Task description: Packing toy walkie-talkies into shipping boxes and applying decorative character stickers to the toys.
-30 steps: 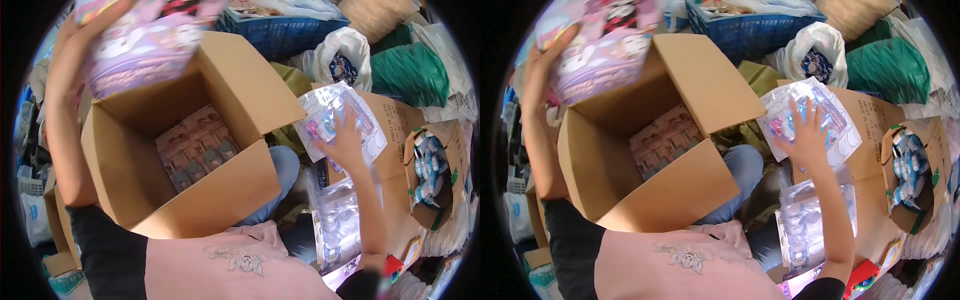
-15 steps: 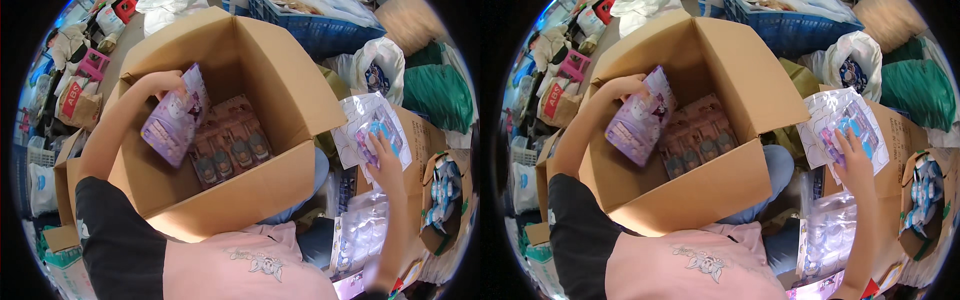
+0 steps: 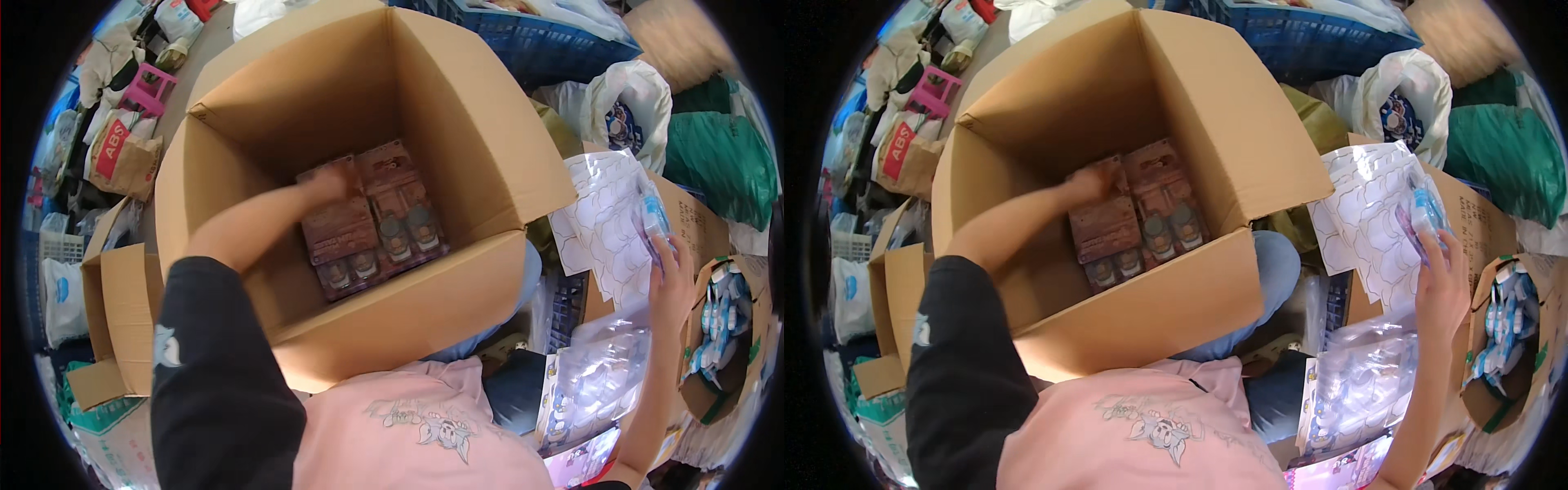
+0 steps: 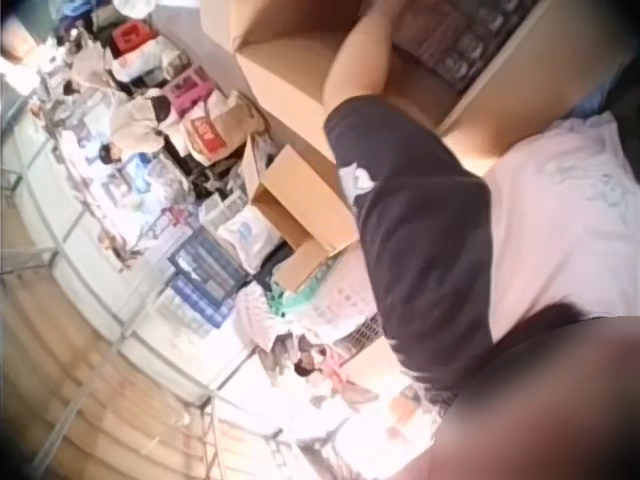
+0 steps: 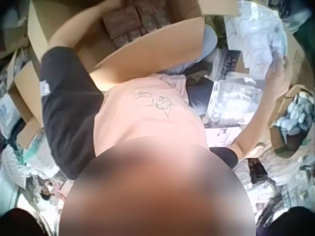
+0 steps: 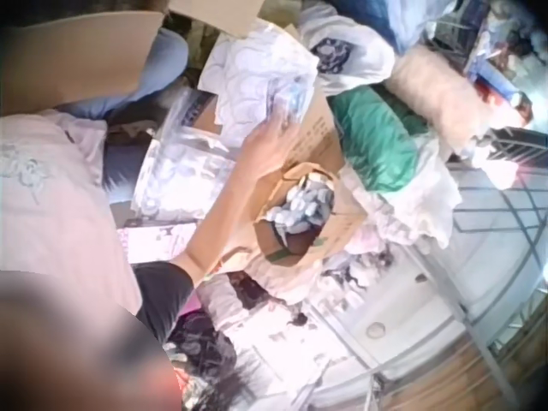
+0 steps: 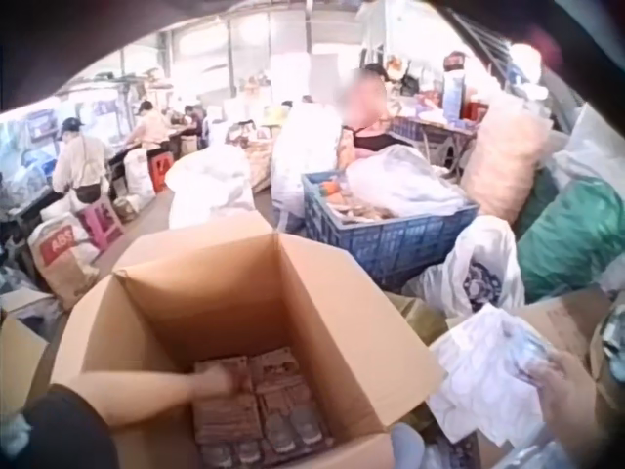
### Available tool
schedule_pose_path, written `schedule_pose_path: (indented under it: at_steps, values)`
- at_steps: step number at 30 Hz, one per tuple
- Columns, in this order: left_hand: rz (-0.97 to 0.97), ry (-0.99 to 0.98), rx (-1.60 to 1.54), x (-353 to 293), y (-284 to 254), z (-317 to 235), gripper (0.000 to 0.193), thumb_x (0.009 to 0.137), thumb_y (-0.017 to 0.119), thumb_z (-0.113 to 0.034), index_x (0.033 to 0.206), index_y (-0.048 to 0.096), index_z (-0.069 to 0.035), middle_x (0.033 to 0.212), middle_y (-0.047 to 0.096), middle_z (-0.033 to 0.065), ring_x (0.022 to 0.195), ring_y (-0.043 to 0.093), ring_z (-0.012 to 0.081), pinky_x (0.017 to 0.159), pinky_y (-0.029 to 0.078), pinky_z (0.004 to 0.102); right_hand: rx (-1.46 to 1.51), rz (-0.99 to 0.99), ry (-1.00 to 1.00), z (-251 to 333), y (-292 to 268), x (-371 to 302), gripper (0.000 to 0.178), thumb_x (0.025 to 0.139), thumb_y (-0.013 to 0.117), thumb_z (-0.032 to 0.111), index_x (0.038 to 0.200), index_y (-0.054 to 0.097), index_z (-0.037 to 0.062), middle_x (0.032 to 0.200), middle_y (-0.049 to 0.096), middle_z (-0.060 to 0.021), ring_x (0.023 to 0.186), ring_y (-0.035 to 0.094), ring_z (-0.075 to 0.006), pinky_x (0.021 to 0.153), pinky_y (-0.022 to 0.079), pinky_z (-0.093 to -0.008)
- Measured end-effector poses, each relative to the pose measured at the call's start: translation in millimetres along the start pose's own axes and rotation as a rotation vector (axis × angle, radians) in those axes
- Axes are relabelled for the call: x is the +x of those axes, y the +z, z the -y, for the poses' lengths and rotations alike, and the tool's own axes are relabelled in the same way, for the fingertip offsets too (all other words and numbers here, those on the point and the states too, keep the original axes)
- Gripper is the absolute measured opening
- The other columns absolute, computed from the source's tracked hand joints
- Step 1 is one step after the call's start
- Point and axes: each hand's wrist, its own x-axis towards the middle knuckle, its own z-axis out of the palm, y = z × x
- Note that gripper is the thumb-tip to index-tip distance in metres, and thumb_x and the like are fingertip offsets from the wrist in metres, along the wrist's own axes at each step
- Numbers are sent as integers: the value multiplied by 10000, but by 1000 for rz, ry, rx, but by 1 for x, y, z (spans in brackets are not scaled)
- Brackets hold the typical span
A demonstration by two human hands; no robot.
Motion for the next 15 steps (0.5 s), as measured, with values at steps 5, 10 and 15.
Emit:
schedule_pose_path:
  at_steps: [5, 10, 15]
  values:
    - [-186, 24, 637, -10, 62, -54, 561, 878, 492, -375, 1335, 434, -56, 1313, 444, 211, 1196, 449, 316, 862, 413, 545, 113, -87, 103, -2, -26, 4, 476, 721, 609, -73, 1140, 620, 152, 1111, 569, -77, 946, 604, -266, 780, 491, -342]
    - [120, -291, 313, -15, 84, -40, 583, 868, 495, -371, 1380, 366, -125, 1327, 408, 150, 1208, 425, 247, 954, 353, 475, 96, -179, 210, -21, -48, 9, 451, 676, 661, -39, 1084, 648, 151, 1060, 580, -81, 907, 592, -255, 776, 490, -356]
    - [-82, -240, 326, -7, 97, -9, 407, 879, 512, -322, 1238, 529, -131, 1150, 564, 109, 976, 591, 207, 728, 501, 377, -117, -143, -158, 4, -18, -4, 426, 691, 609, 41, 1066, 657, 237, 972, 562, -37, 822, 575, -214, 669, 471, -330]
